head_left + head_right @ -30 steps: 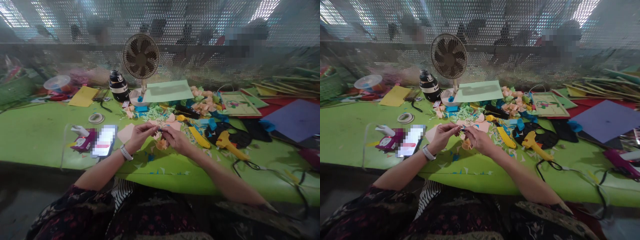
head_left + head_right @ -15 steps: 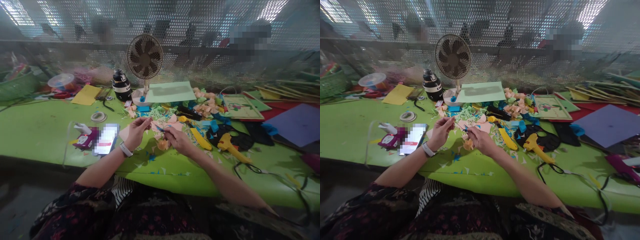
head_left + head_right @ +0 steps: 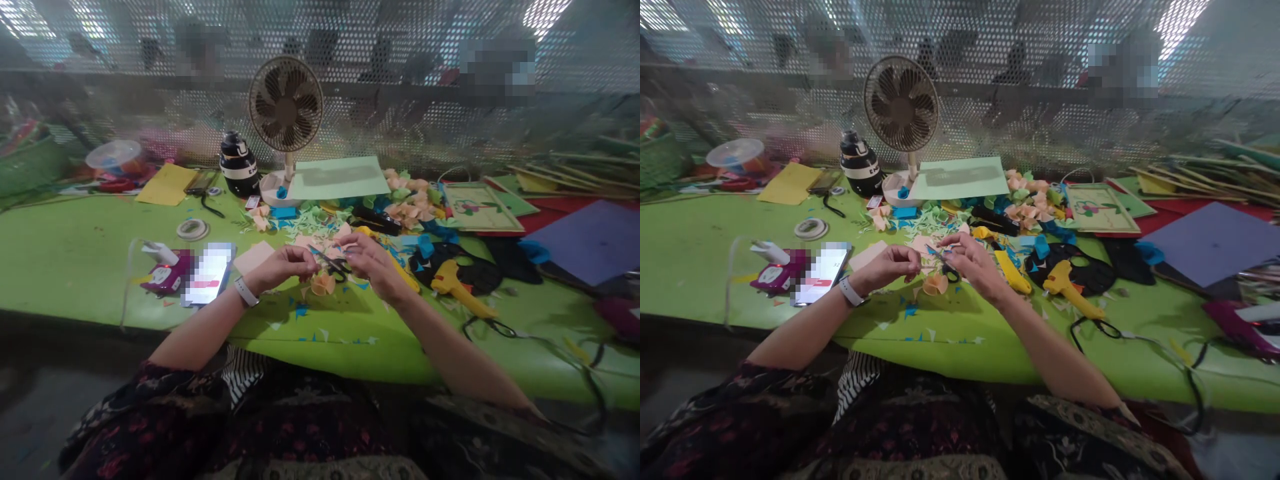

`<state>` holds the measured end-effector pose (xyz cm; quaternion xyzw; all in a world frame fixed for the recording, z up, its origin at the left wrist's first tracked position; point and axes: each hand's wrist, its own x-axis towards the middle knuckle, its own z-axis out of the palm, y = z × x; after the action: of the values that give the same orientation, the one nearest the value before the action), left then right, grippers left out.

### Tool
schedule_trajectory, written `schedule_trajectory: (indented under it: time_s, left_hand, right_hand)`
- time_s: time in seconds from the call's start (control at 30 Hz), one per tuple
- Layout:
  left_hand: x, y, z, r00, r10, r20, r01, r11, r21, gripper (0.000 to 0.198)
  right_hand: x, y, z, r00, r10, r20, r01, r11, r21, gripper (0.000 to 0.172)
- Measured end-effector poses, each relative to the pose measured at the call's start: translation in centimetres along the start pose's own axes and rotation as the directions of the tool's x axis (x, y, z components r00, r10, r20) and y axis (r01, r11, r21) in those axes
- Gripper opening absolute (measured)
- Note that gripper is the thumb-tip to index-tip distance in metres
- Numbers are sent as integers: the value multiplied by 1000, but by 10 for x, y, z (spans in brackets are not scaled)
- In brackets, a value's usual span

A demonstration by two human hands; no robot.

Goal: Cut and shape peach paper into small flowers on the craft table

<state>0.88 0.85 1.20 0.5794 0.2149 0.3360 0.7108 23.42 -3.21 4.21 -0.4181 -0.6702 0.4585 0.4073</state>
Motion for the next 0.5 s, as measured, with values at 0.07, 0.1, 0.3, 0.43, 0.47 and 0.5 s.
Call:
schedule_trajectory:
  time_s: [0.07, 0.1, 0.3, 0.43, 0.47, 0.5]
  left_hand:
    - [-1, 2, 0, 995, -58, 80, 56, 998, 21, 34]
    - [-2, 2, 0, 992, -81, 102, 78, 997, 28, 34]
    - [-1, 1, 1, 991, -107, 80, 106, 994, 12, 37]
    - [0, -4, 3, 996, -87, -10, 86, 994, -71, 38]
    - [1, -5, 4, 996, -78, -42, 74, 993, -93, 37]
    - [1, -6, 4, 995, -67, -76, 58, 992, -115, 37]
  right_hand:
    - [-2, -8, 3, 995, 28, 93, -28, 1000, -10, 30]
    - [-2, -11, 4, 988, 46, 146, -43, 999, -23, 29]
    - [-1, -13, 9, 951, 97, 295, -89, 995, -41, 22]
    - [-1, -10, 15, 964, 96, 249, -105, 994, 23, 21]
    - [-1, -9, 17, 975, 91, 202, -102, 994, 44, 21]
    - [-1, -8, 19, 986, 89, 139, -100, 993, 70, 22]
